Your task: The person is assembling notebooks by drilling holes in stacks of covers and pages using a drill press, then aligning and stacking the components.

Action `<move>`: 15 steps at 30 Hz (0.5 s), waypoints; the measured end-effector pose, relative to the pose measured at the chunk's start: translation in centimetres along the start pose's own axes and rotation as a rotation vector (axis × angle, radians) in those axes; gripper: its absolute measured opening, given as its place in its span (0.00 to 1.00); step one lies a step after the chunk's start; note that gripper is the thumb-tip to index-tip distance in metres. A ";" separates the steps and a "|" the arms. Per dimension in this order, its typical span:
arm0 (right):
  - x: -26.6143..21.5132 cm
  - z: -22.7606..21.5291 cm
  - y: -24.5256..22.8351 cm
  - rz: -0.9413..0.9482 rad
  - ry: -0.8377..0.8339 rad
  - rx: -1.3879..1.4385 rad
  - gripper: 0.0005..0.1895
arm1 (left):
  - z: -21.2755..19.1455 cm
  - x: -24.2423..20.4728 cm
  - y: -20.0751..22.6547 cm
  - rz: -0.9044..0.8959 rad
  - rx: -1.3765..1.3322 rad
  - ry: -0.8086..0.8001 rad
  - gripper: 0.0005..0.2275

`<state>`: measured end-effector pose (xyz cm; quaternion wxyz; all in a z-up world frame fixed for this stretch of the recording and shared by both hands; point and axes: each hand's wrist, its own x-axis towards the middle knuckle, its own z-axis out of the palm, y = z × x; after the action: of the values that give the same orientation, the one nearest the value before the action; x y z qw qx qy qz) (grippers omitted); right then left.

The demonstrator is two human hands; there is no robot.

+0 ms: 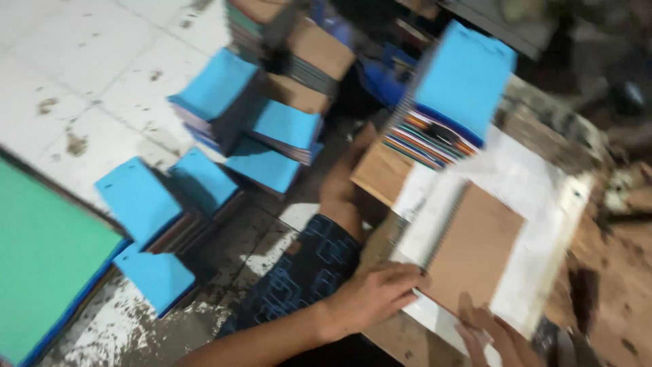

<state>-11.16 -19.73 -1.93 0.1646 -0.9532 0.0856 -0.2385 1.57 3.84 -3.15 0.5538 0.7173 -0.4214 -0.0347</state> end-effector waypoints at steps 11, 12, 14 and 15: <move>15.5 10.9 -18.7 -0.475 -0.389 0.131 0.16 | -13.6 -4.9 -7.8 -0.563 -0.002 0.407 0.18; 16.6 13.7 -20.2 -0.514 -0.513 0.111 0.13 | -14.3 -5.5 -9.5 -0.621 -0.016 0.499 0.18; 19.0 18.7 -23.9 -0.568 -0.652 0.089 0.10 | -15.6 -6.2 -12.1 -0.691 -0.035 0.609 0.17; 20.2 20.8 -26.0 -0.633 -0.697 0.124 0.10 | -16.3 -6.2 -13.2 -0.757 -0.084 0.713 0.15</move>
<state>18.68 5.31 -1.43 0.1595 -0.9441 -0.2838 0.0524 13.49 20.76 -10.35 0.6400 0.7637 0.0840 -0.0030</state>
